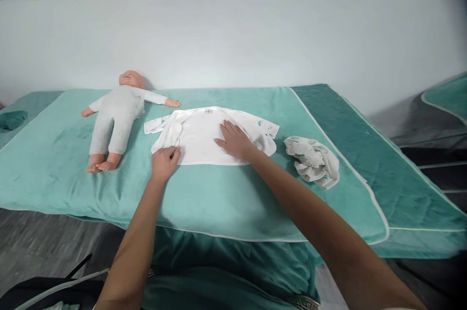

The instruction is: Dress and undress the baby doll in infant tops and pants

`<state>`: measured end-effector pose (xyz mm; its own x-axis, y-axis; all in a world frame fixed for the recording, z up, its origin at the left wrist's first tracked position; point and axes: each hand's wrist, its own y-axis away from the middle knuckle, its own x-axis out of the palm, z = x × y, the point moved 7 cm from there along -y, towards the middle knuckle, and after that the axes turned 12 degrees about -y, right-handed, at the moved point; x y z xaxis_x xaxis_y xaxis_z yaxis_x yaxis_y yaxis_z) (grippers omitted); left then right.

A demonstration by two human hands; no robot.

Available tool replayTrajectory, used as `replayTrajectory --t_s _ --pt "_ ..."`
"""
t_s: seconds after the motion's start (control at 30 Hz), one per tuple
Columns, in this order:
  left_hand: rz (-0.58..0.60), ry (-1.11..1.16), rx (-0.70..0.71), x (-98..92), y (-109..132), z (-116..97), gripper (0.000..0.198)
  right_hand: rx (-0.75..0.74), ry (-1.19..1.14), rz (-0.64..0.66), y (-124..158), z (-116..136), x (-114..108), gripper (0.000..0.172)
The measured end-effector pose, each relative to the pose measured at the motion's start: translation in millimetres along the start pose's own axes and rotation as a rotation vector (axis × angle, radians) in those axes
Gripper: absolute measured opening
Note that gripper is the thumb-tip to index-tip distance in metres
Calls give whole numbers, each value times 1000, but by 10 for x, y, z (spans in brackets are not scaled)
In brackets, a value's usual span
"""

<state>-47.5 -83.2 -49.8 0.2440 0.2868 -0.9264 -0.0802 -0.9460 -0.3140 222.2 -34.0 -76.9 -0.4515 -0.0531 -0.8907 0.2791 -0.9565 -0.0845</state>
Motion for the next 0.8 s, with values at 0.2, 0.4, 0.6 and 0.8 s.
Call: replayTrajectory --t_s 0.2,0.4,0.6,0.8 --pt "-21 -43 48 -9 -13 -39 56 -108 37 -108 796 121 -59 68" --pt "-57 -15 48 -31 -11 -49 53 -142 -183 -274 1077 82 -201 49" --pt "-79 37 19 -35 -5 -11 50 381 -298 -807 950 -942 -758 50" --pt "-94 81 -43 -36 -16 42 48 591 -266 -663 647 -1374 -816 36"
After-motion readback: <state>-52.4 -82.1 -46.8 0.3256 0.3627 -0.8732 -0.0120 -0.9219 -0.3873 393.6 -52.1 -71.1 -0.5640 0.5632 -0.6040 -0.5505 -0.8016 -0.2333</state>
